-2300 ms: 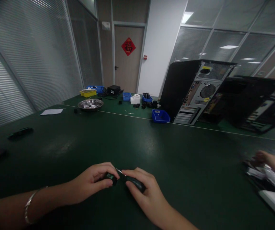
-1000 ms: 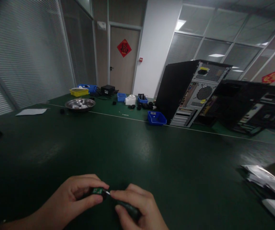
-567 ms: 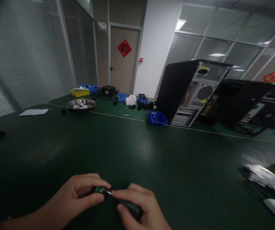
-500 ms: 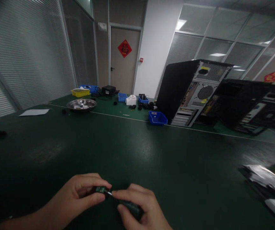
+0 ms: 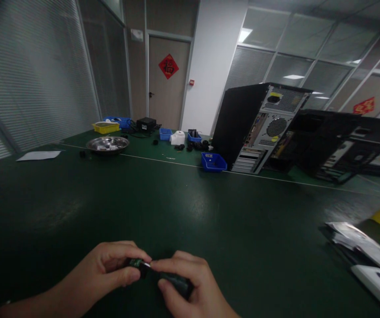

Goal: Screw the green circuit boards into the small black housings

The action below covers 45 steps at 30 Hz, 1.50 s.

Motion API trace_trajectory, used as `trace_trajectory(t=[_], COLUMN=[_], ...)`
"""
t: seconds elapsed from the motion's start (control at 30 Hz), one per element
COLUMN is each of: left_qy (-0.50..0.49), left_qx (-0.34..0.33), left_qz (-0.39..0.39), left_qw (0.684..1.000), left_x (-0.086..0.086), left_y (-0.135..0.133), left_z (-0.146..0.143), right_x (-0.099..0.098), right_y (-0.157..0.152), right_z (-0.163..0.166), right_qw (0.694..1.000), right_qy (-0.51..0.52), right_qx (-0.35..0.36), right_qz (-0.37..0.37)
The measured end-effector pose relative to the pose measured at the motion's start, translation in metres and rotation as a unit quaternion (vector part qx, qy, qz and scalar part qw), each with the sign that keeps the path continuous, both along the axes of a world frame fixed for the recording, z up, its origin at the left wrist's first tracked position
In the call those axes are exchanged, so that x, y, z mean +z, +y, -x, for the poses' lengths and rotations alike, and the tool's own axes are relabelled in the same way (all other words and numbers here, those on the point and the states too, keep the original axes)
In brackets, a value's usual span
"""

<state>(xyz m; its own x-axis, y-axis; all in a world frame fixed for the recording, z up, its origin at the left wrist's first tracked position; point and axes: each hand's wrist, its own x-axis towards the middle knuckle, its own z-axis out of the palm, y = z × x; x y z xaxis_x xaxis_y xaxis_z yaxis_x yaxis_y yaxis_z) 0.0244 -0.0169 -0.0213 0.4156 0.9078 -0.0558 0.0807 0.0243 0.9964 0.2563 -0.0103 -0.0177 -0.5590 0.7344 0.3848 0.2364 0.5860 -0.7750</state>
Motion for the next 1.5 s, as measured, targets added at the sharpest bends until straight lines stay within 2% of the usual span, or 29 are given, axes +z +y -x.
trace_trajectory(t=[0.13,0.4,0.63,0.93,1.2,1.37,1.5], left_qy=[-0.014,-0.12,-0.05,-0.145,-0.074,-0.05,-0.006], left_qx=[0.002,0.009,0.036,0.058,0.05,0.02,0.031], left_qz=[0.011,0.022,0.052,0.111,0.044,0.043,0.032], left_qw=[1.0,0.992,0.997,0.981,0.995,0.998,0.999], left_x=[-0.002,-0.008,-0.002,-0.007,-0.007,-0.013,-0.014], left_y=[-0.001,0.006,0.008,0.012,0.012,0.013,0.009], left_z=[0.0,0.005,0.007,0.007,0.014,0.016,0.014], right_x=[0.002,0.001,0.004,0.002,0.002,0.004,0.005], right_y=[-0.001,-0.001,-0.002,-0.003,0.0,-0.003,-0.004], right_z=[-0.001,-0.002,0.0,0.0,0.0,0.001,0.002], right_qw=[1.0,1.0,0.999,0.999,0.999,0.999,0.999], right_qy=[-0.004,0.006,0.015,0.024,0.005,0.002,0.02], right_qx=[-0.008,-0.015,-0.015,-0.011,-0.004,-0.017,-0.01], right_qz=[0.006,0.013,0.044,0.039,0.044,0.036,0.039])
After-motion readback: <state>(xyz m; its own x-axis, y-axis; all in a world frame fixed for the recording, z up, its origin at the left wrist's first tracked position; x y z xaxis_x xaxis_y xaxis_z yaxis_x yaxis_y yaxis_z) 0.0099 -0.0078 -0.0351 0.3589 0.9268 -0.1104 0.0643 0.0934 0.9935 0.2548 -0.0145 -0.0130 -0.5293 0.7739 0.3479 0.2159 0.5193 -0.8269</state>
